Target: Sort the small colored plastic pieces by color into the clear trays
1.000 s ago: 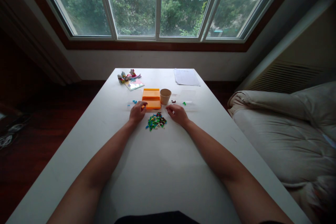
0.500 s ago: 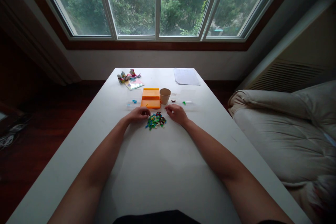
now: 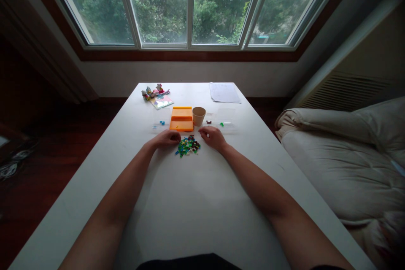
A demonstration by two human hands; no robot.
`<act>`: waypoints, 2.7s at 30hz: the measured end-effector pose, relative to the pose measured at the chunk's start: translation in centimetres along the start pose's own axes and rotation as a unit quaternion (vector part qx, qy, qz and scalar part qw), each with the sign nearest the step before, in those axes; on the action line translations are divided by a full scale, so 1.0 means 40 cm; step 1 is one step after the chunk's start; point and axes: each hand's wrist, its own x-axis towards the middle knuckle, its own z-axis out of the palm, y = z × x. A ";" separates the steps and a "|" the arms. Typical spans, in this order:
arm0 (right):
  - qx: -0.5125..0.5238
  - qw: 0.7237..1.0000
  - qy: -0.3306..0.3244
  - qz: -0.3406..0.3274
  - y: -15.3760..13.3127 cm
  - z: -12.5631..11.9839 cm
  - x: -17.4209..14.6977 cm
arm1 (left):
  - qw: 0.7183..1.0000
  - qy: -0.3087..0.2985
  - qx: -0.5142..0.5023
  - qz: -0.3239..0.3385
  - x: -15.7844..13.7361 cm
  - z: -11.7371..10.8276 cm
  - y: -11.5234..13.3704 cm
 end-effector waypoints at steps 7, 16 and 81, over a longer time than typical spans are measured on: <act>0.004 1.000 0.001 0.000 0.002 0.004 -0.001 | 0.991 0.094 -0.100 0.006 0.008 0.019 -0.032; 0.001 1.000 0.001 0.005 -0.001 0.004 0.000 | 0.933 0.288 -0.211 -0.043 0.048 0.059 -0.056; 0.001 1.000 -0.017 0.013 0.005 0.004 -0.004 | 0.837 0.510 0.027 -0.197 -0.009 -0.024 -0.104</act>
